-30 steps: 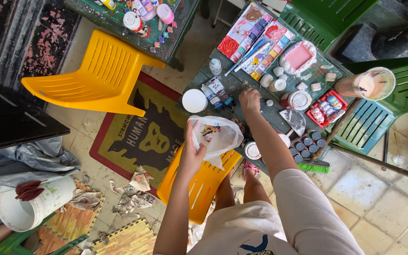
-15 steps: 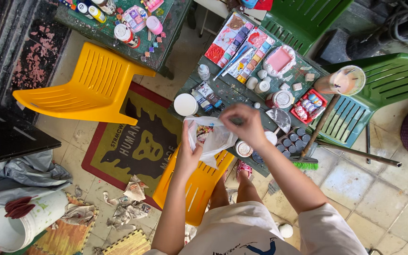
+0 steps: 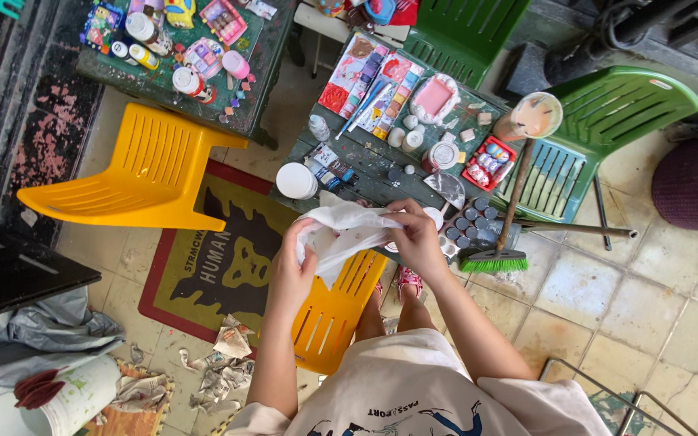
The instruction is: The person sweeps debris on the tiled floor with a broom into a dustpan and empties it into a cardboard box. They move a plastic chair out of the way, wipe the work table with a tissue, collect trash into a plastic bag, and resume sweeping the floor.
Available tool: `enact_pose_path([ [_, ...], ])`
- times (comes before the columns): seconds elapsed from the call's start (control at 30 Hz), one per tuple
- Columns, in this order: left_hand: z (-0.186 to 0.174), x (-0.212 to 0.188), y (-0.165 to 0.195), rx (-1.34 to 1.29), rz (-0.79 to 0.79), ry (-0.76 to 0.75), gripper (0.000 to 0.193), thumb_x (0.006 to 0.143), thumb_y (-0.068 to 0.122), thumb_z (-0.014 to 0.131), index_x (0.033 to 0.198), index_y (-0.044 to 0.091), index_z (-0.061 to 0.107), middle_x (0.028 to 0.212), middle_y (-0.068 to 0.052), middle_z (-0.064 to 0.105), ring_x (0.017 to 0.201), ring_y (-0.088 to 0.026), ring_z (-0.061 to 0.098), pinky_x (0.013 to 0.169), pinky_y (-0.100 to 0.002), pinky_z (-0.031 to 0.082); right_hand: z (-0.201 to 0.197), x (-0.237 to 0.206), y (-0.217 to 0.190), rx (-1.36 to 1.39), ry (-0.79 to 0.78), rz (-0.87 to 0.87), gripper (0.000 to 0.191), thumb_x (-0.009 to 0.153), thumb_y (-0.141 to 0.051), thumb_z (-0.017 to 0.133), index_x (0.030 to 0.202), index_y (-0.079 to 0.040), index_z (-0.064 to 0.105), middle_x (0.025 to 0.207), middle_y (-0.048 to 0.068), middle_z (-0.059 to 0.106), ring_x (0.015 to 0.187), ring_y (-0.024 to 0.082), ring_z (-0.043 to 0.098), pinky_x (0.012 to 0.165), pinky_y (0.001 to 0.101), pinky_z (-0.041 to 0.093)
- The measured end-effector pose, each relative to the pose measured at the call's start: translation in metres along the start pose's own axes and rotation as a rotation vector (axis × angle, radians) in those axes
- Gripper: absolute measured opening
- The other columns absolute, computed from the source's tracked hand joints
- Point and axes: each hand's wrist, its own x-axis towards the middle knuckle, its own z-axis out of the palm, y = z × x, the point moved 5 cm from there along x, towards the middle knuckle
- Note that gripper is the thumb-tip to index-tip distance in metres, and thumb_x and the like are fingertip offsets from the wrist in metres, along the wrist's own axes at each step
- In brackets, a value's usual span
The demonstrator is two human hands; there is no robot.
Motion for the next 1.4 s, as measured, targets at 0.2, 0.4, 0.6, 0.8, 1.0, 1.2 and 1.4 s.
enact_pose_path([
  [0.2,-0.003,-0.026,0.072,0.019,0.004,-0.19,0.027,0.094,0.003,0.057,0.119,0.011,0.063,0.117,-0.009,0.074,0.092,-0.028,0.074,0.068,-0.039,0.056,0.026,-0.088,-0.107,-0.242,-0.034,-0.389,0.04,0.08,0.008,0.067,0.12,0.007,0.064,0.125,0.022,0.057,0.109,0.036,0.063,0.09,0.0393,0.054],
  [0.4,0.049,-0.073,0.142,0.009,0.444,-0.428,0.043,0.093,0.01,0.069,0.134,0.006,0.056,0.126,-0.016,0.066,0.115,-0.035,0.067,0.097,-0.043,0.055,0.002,-0.143,-0.098,-0.232,0.242,-0.218,0.04,0.08,0.005,0.071,0.119,0.003,0.061,0.117,0.018,0.064,0.103,0.031,0.066,0.083,0.0343,0.055],
  [0.6,0.103,-0.083,0.146,-0.236,0.557,-0.479,0.108,0.065,0.03,0.089,0.148,-0.001,0.027,0.154,-0.022,0.033,0.142,-0.045,0.035,0.116,-0.05,0.032,-0.054,-0.211,-0.068,0.147,0.457,0.059,0.025,0.092,0.004,0.063,0.116,-0.001,0.07,0.099,0.003,0.073,0.09,0.007,0.067,0.078,0.0255,0.056],
  [0.8,0.224,-0.106,0.149,-0.245,0.694,-0.629,0.047,0.086,0.006,0.08,0.129,0.008,0.062,0.138,-0.01,0.066,0.145,-0.032,0.054,0.123,-0.042,0.043,-0.087,-0.281,-0.082,0.333,0.685,-0.049,0.026,0.09,0.006,0.063,0.115,-0.002,0.067,0.107,0.006,0.067,0.098,0.01,0.064,0.084,0.0242,0.054],
  [1.0,0.325,-0.153,0.17,-0.756,0.021,-1.095,0.027,0.096,0.0,0.063,0.123,0.004,0.062,0.117,-0.006,0.066,0.106,-0.013,0.062,0.094,-0.027,0.053,-0.157,-0.396,-0.052,0.251,1.244,-0.131,0.015,0.088,0.005,0.072,0.101,0.0,0.077,0.113,0.007,0.07,0.102,0.014,0.066,0.085,0.0269,0.054],
  [1.2,0.399,-0.281,0.215,-0.829,0.016,-1.206,0.033,0.099,0.012,0.07,0.128,0.004,0.056,0.12,-0.005,0.063,0.111,-0.016,0.06,0.098,-0.031,0.052,-0.171,-0.501,-0.024,-0.014,1.487,-0.074,0.029,0.087,0.006,0.061,0.113,0.0,0.073,0.122,0.009,0.069,0.11,0.017,0.067,0.092,0.0274,0.054],
  [1.4,0.467,-0.407,0.227,-0.855,-0.292,-1.251,0.059,0.092,0.024,0.07,0.144,0.014,0.045,0.13,-0.006,0.06,0.118,-0.021,0.063,0.096,-0.039,0.056,-0.196,-0.608,-0.042,-0.052,1.317,0.045,0.04,0.094,-0.014,0.063,0.13,0.003,0.056,0.146,0.017,0.047,0.128,0.03,0.052,0.1,0.0388,0.048],
])
